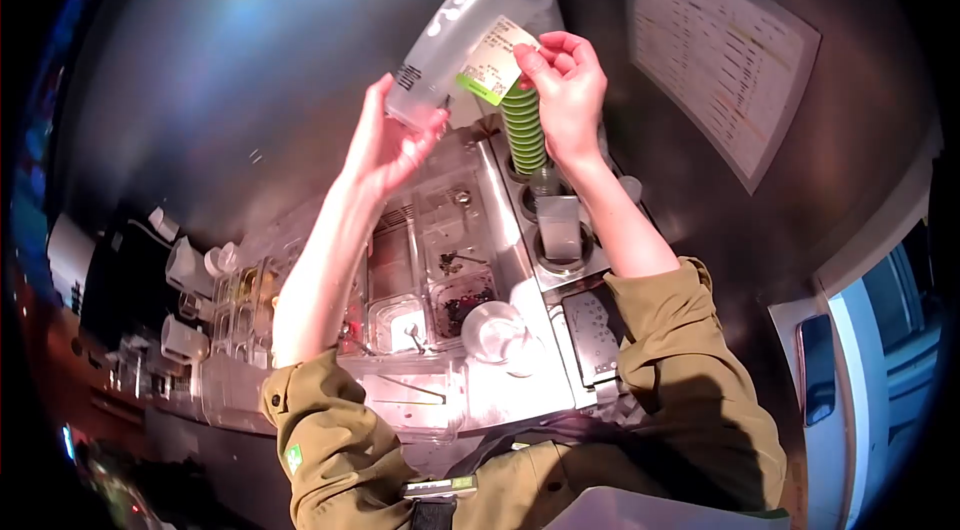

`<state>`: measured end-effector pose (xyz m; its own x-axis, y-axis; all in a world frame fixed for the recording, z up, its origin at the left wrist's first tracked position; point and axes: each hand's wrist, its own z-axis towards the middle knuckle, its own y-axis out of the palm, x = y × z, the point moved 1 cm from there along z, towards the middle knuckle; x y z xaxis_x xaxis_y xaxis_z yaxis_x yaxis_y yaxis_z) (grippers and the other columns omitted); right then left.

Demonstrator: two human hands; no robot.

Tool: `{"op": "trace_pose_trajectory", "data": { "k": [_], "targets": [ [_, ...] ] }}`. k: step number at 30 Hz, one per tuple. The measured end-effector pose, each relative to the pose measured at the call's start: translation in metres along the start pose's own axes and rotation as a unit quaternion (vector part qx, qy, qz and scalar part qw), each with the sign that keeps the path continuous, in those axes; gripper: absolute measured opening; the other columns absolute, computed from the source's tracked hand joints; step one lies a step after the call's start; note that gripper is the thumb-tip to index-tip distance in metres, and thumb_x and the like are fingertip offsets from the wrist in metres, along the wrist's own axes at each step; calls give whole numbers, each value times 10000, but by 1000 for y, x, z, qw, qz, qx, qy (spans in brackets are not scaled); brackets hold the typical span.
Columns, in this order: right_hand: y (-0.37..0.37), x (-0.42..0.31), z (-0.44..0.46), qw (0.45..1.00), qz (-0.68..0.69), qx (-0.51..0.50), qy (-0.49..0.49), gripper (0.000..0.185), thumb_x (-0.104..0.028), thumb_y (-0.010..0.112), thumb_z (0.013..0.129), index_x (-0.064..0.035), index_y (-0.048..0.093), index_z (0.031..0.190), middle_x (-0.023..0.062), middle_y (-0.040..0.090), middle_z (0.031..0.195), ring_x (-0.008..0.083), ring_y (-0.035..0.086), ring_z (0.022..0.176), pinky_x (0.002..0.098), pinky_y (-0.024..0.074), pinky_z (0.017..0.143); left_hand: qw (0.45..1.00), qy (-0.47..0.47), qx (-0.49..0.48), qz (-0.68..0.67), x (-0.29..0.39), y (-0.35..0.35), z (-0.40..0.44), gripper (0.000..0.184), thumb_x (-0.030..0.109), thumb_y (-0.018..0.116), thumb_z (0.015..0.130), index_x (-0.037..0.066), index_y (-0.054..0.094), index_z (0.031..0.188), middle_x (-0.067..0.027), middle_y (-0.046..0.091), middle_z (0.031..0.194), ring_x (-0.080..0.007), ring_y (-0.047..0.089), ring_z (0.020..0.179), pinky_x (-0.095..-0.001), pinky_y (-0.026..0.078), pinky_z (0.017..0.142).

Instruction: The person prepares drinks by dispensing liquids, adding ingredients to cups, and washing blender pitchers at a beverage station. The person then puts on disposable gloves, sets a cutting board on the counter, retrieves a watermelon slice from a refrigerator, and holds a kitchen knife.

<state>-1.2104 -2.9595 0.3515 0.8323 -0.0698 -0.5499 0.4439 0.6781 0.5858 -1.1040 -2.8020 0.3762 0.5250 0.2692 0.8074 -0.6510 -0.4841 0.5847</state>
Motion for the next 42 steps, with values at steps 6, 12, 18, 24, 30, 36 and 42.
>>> {"op": "trace_pose_trajectory", "data": {
  "k": [6, 12, 18, 24, 30, 36, 42],
  "targets": [
    [76, -38, -62, 988, -93, -122, 14, 375, -251, 608, 794, -14, 433, 1026, 51, 536, 887, 103, 514, 820, 281, 474, 656, 979, 34, -135, -151, -23, -28, -124, 522, 389, 392, 858, -91, 426, 1061, -248, 566, 891, -261, 610, 714, -272, 535, 580],
    [168, -100, -217, 878, -70, -454, 131, 665, -334, 539, 774, 29, 267, 1261, 186, 423, 1198, 260, 464, 1071, 373, 396, 879, 937, 301, -115, 135, -77, -104, -310, 704, 388, 467, 857, 55, 88, 1347, -202, 360, 1264, -257, 417, 1134, -360, 373, 909],
    [271, -82, -348, 725, -208, -655, -46, 1002, -560, 650, 612, 28, 222, 1301, 171, 318, 1304, 280, 421, 1109, 372, 358, 897, 880, 290, 226, 300, -52, -178, -523, 747, 111, 739, 627, 11, 335, 1247, -111, 453, 1186, -199, 454, 1070, -330, 366, 893],
    [225, -48, -312, 862, -286, -412, -68, 477, -251, 396, 888, 61, 317, 1240, 218, 380, 1260, 152, 531, 860, 244, 408, 729, 496, 418, 685, 333, -6, -454, -642, 509, 113, 705, 683, -41, 433, 1085, -108, 509, 1003, -196, 501, 913, -289, 389, 827],
    [88, -57, -318, 863, -502, -61, 9, 328, -134, 507, 851, 26, 459, 1134, 119, 530, 1116, 138, 573, 799, 220, 463, 695, 377, -33, 716, 586, -51, -739, -615, 318, 242, 618, 728, 16, 587, 951, -145, 598, 956, -285, 572, 822, -382, 445, 738],
    [-121, -113, -345, 676, -711, 159, -106, 146, -127, 565, 796, -38, 567, 911, 39, 572, 792, 104, 537, 634, 236, 448, 565, 373, -79, 623, 684, -35, -751, -526, 299, 203, 593, 755, -3, 578, 971, -139, 593, 976, -256, 565, 847, -361, 437, 768],
    [-282, -81, -396, 635, -725, 236, 126, 86, -100, 596, 749, -29, 585, 796, 32, 578, 651, 90, 528, 578, 242, 436, 531, 324, -3, 658, 679, -39, -624, -508, 280, 164, 568, 781, -22, 569, 992, -133, 588, 997, -228, 558, 871, -341, 429, 797]
  ]
}}
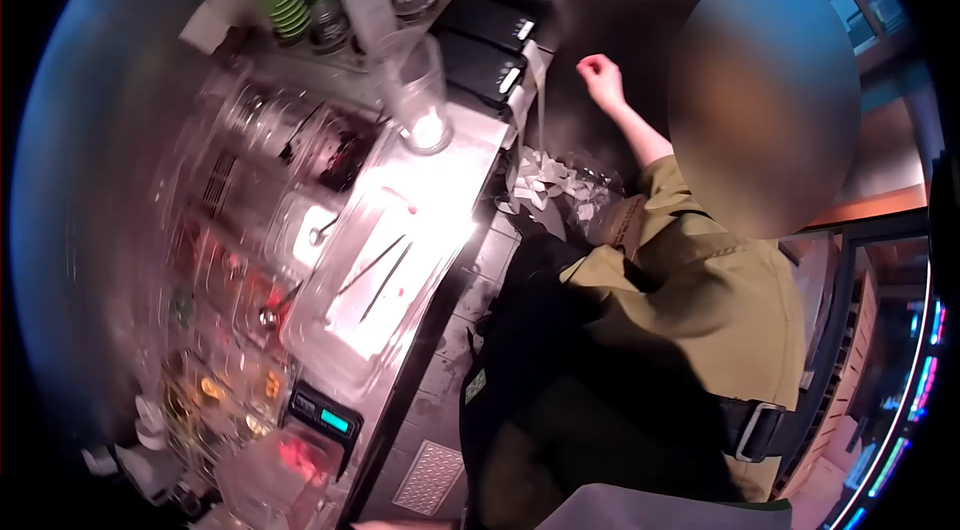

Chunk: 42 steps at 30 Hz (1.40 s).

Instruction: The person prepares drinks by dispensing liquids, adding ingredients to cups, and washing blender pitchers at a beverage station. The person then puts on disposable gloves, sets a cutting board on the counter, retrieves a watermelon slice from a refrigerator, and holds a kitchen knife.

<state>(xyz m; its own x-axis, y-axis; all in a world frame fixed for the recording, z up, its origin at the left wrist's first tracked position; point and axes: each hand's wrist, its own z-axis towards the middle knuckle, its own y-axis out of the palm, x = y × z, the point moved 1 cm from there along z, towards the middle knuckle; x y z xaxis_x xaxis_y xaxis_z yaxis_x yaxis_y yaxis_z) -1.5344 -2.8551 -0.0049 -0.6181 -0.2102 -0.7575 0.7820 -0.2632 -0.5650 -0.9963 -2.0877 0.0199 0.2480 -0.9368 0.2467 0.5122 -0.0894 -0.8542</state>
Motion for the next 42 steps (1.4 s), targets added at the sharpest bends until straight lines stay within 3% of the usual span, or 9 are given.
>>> {"op": "trace_pose_trajectory", "data": {
  "k": [9, 15, 23, 25, 30, 34, 37, 39, 42],
  "targets": [
    [109, 123, 64, 958, 158, -238, 15, 116, 16, 577, 665, -8, 490, 738, 31, 557, 739, 101, 522, 690, 223, 428, 655, 890, 275, 155, -327, 279, -241, -146, 255, 105, 531, 821, -50, 556, 1022, -124, 580, 1028, -185, 548, 908, -310, 418, 841],
    [44, 62, 83, 842, 332, -409, 114, 99, -38, 581, 739, -12, 565, 833, 11, 558, 766, 90, 521, 703, 207, 427, 671, 739, 373, -93, -553, 568, -272, -168, 305, 84, 508, 833, -72, 484, 1095, -134, 516, 1131, -197, 498, 1015, -291, 388, 907],
    [42, 25, 113, 897, 196, -391, -65, 173, -56, 575, 740, -24, 620, 904, 89, 618, 800, 128, 583, 719, 260, 466, 657, 591, 677, -338, -280, 815, -179, -208, 325, 94, 544, 823, 44, 485, 1138, -59, 557, 1033, -122, 529, 892, -235, 428, 775],
    [43, 17, 115, 898, 188, -384, -102, 124, -54, 576, 740, -19, 612, 853, 81, 604, 745, 130, 577, 683, 259, 457, 621, 555, 752, -264, -237, 857, -165, -229, 364, 121, 590, 777, 26, 489, 1114, -104, 584, 1001, -189, 575, 861, -289, 463, 738],
    [36, 7, 116, 900, 154, -333, -238, 85, -67, 592, 742, -18, 560, 803, 116, 570, 789, 254, 567, 743, 299, 447, 651, 639, 730, -205, -129, 939, -143, -274, 355, 251, 584, 755, 50, 513, 1039, -148, 569, 997, -291, 561, 906, -377, 451, 764],
    [3, -48, 133, 922, 84, -242, -290, 80, -41, 566, 745, -56, 556, 823, 106, 544, 907, 287, 545, 792, 319, 439, 675, 775, 618, -61, -114, 978, -123, -309, 646, 458, 628, 682, 142, 417, 1205, -117, 504, 1121, -270, 536, 972, -372, 440, 799],
    [-30, -99, 143, 905, 168, -154, -359, 121, 27, 556, 717, -35, 531, 818, 140, 533, 883, 290, 535, 796, 316, 437, 657, 778, 563, -266, -87, 1020, -95, -291, 691, 511, 625, 650, 155, 431, 1209, -123, 531, 1109, -297, 519, 1010, -391, 421, 843],
    [-32, -100, 143, 908, 263, -118, -306, 137, 62, 538, 713, -17, 514, 821, 146, 532, 871, 261, 532, 773, 297, 432, 646, 771, 561, -289, -89, 1033, -104, -280, 609, 497, 589, 672, 138, 482, 1152, -141, 552, 1085, -299, 517, 1020, -413, 421, 844],
    [-12, -118, 145, 901, 414, -97, -86, 118, 70, 501, 775, 3, 481, 871, 92, 545, 818, 128, 508, 684, 223, 417, 609, 808, 575, -80, -99, 1034, -203, -240, 797, 763, 404, 635, 120, 516, 1093, -164, 581, 1014, -311, 547, 966, -405, 437, 793]
  ]
}}
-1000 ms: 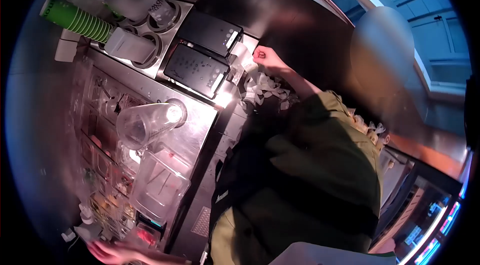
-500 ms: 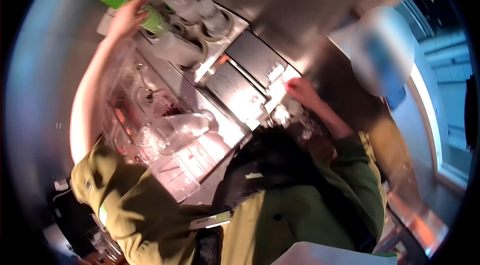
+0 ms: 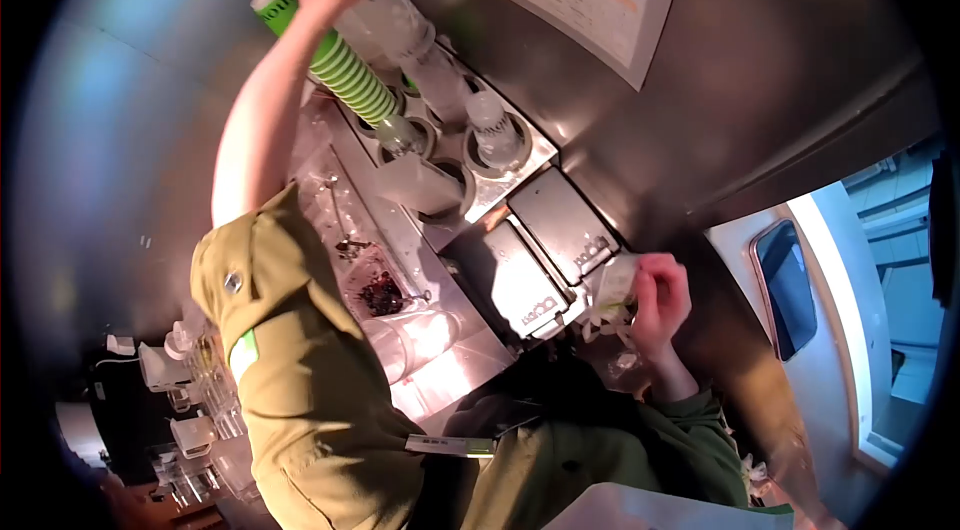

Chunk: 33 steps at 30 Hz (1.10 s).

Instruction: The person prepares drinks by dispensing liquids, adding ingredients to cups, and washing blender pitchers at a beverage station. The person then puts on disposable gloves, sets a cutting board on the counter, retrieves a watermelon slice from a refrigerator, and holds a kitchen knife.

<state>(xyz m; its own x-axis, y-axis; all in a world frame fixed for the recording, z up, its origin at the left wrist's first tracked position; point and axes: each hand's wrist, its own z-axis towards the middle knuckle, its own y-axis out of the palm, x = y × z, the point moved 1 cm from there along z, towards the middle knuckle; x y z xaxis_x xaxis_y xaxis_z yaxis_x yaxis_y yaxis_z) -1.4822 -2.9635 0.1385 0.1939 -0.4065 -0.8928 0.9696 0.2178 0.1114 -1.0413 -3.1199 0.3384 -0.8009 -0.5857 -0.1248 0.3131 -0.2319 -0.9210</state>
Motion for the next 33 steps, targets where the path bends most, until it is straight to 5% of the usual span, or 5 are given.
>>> {"op": "trace_pose_trajectory", "data": {
  "k": [8, 16, 21, 25, 33],
  "targets": [
    [67, -49, 34, 911, 371, -77, 161, 202, 98, 535, 743, -6, 453, 896, 78, 528, 864, 99, 525, 740, 209, 437, 670, 855, -57, 133, -499, -143, -141, -146, 783, 385, 720, 638, 22, 337, 1216, -100, 468, 1002, -174, 508, 831, -296, 422, 763],
    [167, -172, 7, 855, 461, -218, 96, 201, 16, 628, 740, -9, 490, 885, 32, 542, 825, 69, 509, 715, 195, 417, 655, 844, 140, 514, 65, -135, -138, -400, 477, 21, 694, 584, 118, 543, 1026, -102, 331, 1002, -314, 402, 951, -415, 401, 784],
    [235, -217, -56, 775, 541, -292, 146, 192, -10, 623, 757, -27, 488, 892, 30, 547, 836, 77, 518, 756, 208, 422, 675, 852, -108, 477, -185, -144, -152, -501, 696, 182, 736, 614, 71, 377, 1200, -142, 349, 1096, -265, 398, 1002, -360, 356, 845],
    [271, -237, -131, 741, 536, -376, 149, 194, -47, 624, 765, -23, 486, 900, 26, 544, 823, 75, 509, 745, 206, 418, 658, 280, -271, 277, -878, -167, -168, -592, 447, 418, 370, 866, 36, 459, 1080, -107, 545, 942, -206, 551, 723, -275, 501, 608],
    [362, -330, -345, 690, 497, -510, 131, 193, -28, 630, 747, -15, 496, 886, 9, 551, 757, 46, 514, 647, 175, 421, 561, 194, -300, 363, -861, -254, -208, -805, 491, 442, 353, 865, 22, 462, 1096, -121, 526, 894, -196, 526, 724, -245, 492, 614]
  ]
}}
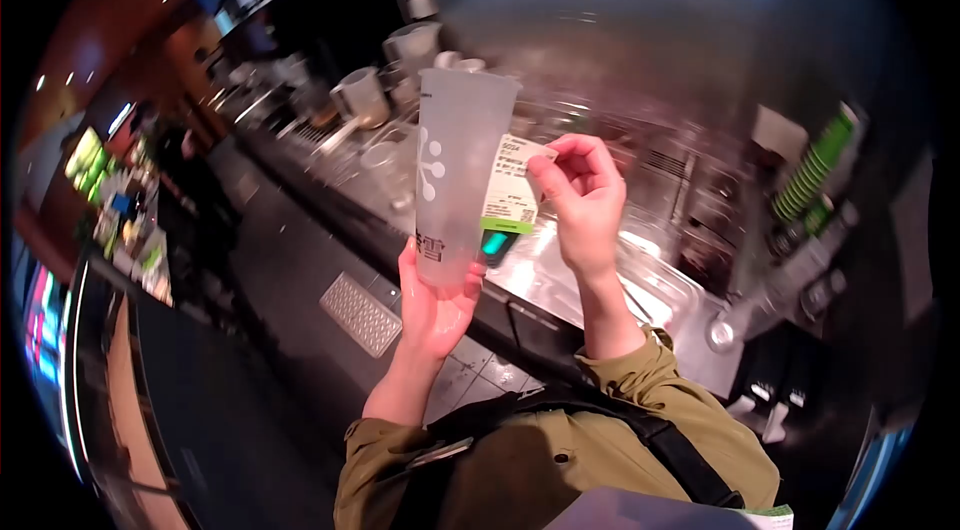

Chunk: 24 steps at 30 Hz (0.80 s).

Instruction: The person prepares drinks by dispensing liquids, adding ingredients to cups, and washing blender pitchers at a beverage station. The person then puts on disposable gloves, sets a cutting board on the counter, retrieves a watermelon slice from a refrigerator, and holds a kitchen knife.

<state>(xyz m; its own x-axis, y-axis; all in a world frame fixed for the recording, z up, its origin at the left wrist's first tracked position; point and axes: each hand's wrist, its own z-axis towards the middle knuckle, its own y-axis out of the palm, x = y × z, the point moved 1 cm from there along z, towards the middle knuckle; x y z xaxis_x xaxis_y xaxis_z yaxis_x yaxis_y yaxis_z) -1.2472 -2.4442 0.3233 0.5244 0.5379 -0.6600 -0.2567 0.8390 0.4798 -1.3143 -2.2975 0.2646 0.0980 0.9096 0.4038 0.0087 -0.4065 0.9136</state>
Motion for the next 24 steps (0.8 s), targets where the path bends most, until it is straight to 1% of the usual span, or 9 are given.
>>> {"op": "trace_pose_trajectory", "data": {
  "k": [4, 7, 8, 11, 12, 13, 16, 21, 24],
  "targets": [
    [106, 85, -19, 992, 2, -81, 101, 241, -79, 644, 749, -7, 491, 921, 20, 551, 809, 58, 519, 711, 192, 431, 617, 995, 75, 37, -58, 72, -44, -42, 486, 389, 407, 858, 16, 389, 1168, -209, 440, 942, -198, 456, 723, -242, 483, 602],
    [166, 141, -37, 988, 6, -129, 88, 306, -154, 647, 760, 1, 488, 970, 37, 545, 873, 75, 522, 763, 216, 439, 648, 984, 73, 9, -161, 110, -87, -61, 498, 405, 380, 866, 14, 380, 1174, -212, 422, 947, -189, 432, 711, -237, 481, 610],
    [186, 160, -44, 966, 67, -184, 168, 377, -267, 611, 790, 6, 483, 1015, 57, 538, 926, 90, 519, 801, 235, 440, 683, 977, 65, -30, -203, 122, -96, -66, 534, 452, 293, 886, 1, 411, 1145, -173, 504, 872, -209, 488, 694, -301, 483, 662],
    [231, 222, -66, 871, 201, -261, 364, 407, -328, 554, 820, 12, 481, 1032, 70, 548, 922, 95, 524, 796, 239, 437, 700, 985, 95, 136, 36, 151, -128, -74, 550, 469, 281, 889, 16, 390, 1181, -180, 521, 931, -242, 514, 771, -336, 482, 701],
    [237, 228, -66, 872, 151, -295, 360, 498, -411, 531, 812, 24, 478, 1050, 86, 560, 942, 116, 532, 830, 264, 441, 715, 974, 125, 136, 127, 161, -163, -73, 510, 422, 281, 900, 17, 380, 1193, -191, 491, 1133, -291, 492, 1033, -433, 441, 811],
    [250, 243, -72, 881, 117, -317, 332, 527, -431, 534, 801, 30, 477, 1052, 96, 566, 950, 129, 537, 836, 273, 442, 720, 932, 197, 224, 205, 186, -207, -79, 547, 455, 268, 893, 22, 365, 1212, -169, 490, 1143, -274, 487, 1044, -406, 426, 841],
    [290, 298, -91, 897, 30, -336, 285, 563, -444, 558, 779, 36, 478, 1061, 95, 572, 956, 146, 535, 870, 287, 433, 759, 843, 378, 244, 296, 267, -191, -80, 717, 603, 239, 830, 35, 311, 1261, -108, 443, 1199, -218, 440, 1096, -357, 345, 927],
    [359, 350, -53, 865, -13, -418, 278, 557, -497, 574, 743, 18, 528, 953, 135, 582, 805, 155, 544, 754, 304, 431, 679, 834, 359, 236, 346, 378, -208, -28, 596, 522, 339, 858, 82, 340, 1261, -80, 450, 1214, -211, 464, 1087, -341, 394, 901],
    [388, 382, -13, 872, -84, -442, 193, 601, -559, 520, 733, 13, 557, 914, 174, 560, 783, 251, 555, 765, 344, 427, 689, 816, 392, 296, 306, 416, -212, 22, 597, 538, 242, 873, 82, 325, 1250, -90, 416, 1208, -220, 422, 1114, -355, 367, 915]
  ]
}}
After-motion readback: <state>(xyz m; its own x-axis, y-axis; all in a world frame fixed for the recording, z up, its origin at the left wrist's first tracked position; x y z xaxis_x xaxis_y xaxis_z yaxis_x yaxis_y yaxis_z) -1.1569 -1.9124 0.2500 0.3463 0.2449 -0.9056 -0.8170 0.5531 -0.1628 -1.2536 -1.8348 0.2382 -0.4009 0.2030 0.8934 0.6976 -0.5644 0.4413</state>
